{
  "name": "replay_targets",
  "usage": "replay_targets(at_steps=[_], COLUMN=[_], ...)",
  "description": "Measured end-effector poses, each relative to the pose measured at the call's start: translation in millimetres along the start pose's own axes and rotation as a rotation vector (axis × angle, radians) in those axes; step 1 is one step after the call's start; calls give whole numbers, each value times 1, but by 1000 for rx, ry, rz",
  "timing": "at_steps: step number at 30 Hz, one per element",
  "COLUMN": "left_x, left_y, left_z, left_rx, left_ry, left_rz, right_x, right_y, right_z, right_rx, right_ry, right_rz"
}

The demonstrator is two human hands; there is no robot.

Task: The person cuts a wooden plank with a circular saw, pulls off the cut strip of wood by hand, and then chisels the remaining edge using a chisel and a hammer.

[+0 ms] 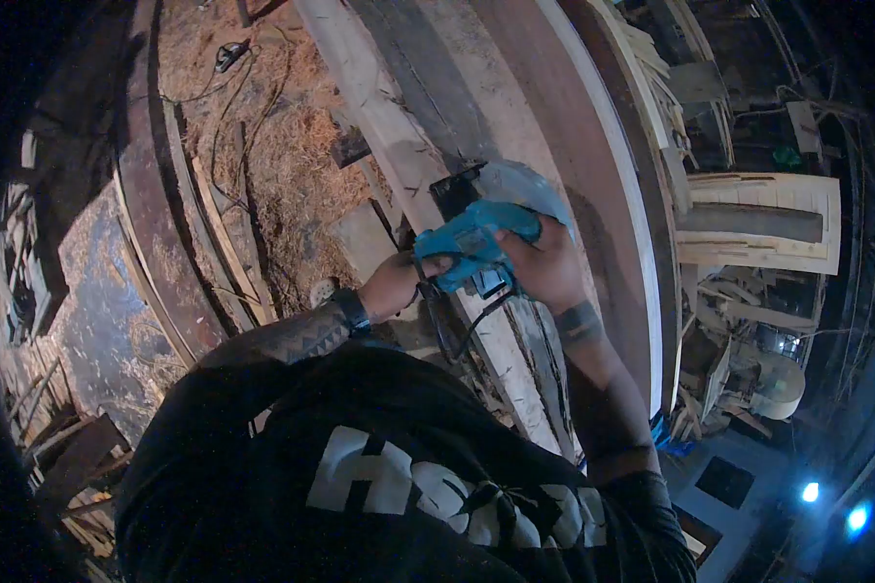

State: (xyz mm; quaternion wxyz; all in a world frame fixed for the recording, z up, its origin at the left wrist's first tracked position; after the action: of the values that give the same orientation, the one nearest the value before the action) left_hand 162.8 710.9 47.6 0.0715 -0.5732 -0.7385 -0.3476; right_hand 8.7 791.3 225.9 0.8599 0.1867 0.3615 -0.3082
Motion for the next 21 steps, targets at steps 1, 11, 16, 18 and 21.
replay_targets(at_steps=[1,11,16,18,21], left_x=[1,3,16,18,19], left_y=[0,-2,11,11,17], left_z=[-3,9,-5,-4,-18], left_rx=[33,-86,40,32,40], left_ry=[1,-256,-307,-293,-293], left_rz=[-13,1,11,31,4], right_x=[-2,-8,-6,-5,-7], right_y=[1,8,21,23,22], right_z=[1,3,-32,-33,-29], right_rx=[-12,69,180,153,142], right_ry=[63,149,33,-12,12], right_rz=[-13,-23,42,44,35])
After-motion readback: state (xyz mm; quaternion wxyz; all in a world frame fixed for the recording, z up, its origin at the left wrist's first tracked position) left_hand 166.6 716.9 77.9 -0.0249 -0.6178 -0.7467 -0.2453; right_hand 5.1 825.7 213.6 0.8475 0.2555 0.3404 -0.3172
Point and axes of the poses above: each hand's wrist, its own y-axis away from the middle knuckle, its own x-axis out of the palm, z = x × y, the point moved 7 cm from there along -y, towards the middle knuckle, and after that the axes turned 1 degree about -z, right-handed, at the moved point
